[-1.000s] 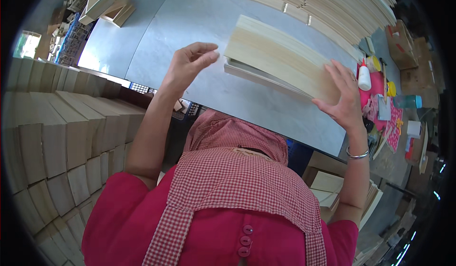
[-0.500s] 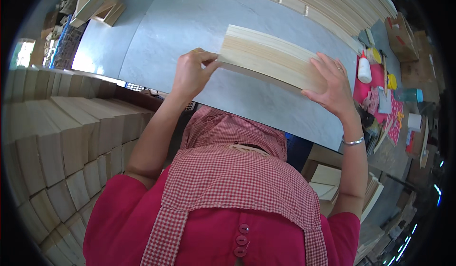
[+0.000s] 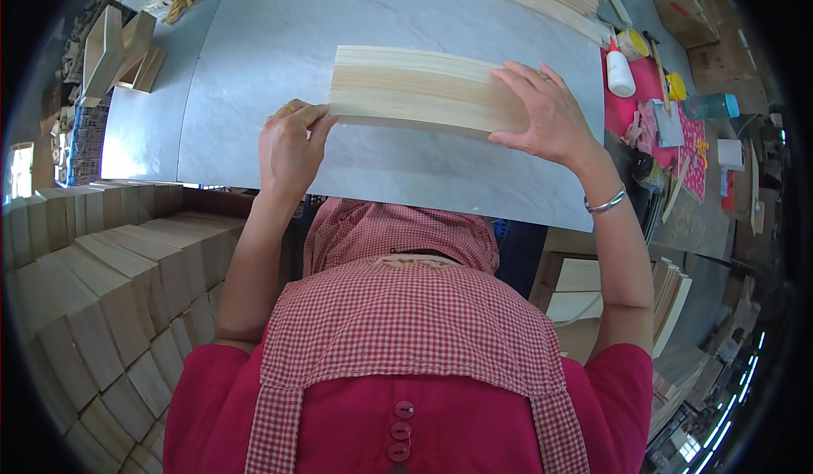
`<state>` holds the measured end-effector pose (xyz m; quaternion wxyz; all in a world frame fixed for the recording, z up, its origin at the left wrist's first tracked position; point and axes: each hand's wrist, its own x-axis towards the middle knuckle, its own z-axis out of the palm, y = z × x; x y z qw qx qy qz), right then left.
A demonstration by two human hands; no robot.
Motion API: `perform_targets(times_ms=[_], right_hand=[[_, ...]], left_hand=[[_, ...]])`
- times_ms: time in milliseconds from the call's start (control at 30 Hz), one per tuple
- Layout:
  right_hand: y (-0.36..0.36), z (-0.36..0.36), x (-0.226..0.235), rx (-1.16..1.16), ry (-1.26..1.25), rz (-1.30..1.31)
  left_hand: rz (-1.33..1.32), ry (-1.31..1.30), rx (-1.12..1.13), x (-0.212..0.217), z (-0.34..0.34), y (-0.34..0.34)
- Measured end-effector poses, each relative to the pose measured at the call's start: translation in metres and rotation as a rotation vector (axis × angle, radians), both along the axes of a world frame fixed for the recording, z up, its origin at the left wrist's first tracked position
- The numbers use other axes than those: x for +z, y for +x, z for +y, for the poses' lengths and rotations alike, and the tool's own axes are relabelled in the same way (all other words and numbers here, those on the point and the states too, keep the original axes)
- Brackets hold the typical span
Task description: The person assembles small rectangular wooden boxes by applying glue to the edges of wooden frames and attaching flat wooden panels. They use a pneumatic nail gun to secure the joints and a cloth to wipe the work surface between units. The process is repeated for multiple boxes, which are stacked on the table as they are completed.
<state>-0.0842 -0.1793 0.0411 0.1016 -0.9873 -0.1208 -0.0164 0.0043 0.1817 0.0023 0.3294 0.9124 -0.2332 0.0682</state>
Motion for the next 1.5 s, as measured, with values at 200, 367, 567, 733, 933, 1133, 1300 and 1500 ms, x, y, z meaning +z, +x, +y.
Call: perform_targets(times_ms=[200, 367, 567, 733, 933, 1133, 1300, 1500], right_hand=[[0.005, 0.004, 0.000, -0.015, -0.015, 0.030], [-0.019, -0.008, -0.012, -0.119, 0.156, -0.379], [-0.088, -0.004, -0.028, -0.432, 0.335, -0.245], [-0.087, 0.007, -0.041, -0.444, 0.319, -0.335], [-0.082, 0.005, -0.037, -0.380, 0.197, -0.337], [-0.081, 0.001, -0.038, -0.312, 0.170, -0.342], [-0.080, -0.011, -0.042, -0.217, 0.249, -0.345], [-0.080, -0.023, -0.037, -0.302, 0.453, -0.169]], left_hand=[[-0.028, -0.005, -0.009, 0.000, -0.002, -0.001], [-0.009, -0.007, -0.008, 0.004, -0.003, -0.001], [0.003, 0.049, -0.010, 0.004, -0.003, -0.001], [0.021, 0.071, -0.009, 0.011, -0.007, -0.002], [-0.011, 0.109, -0.036, 0.011, -0.006, -0.002], [-0.055, 0.144, -0.053, 0.011, -0.008, -0.003], [-0.087, 0.140, -0.080, 0.009, -0.009, -0.001], [0.107, 0.507, -0.100, 0.035, -0.004, 0.011]])
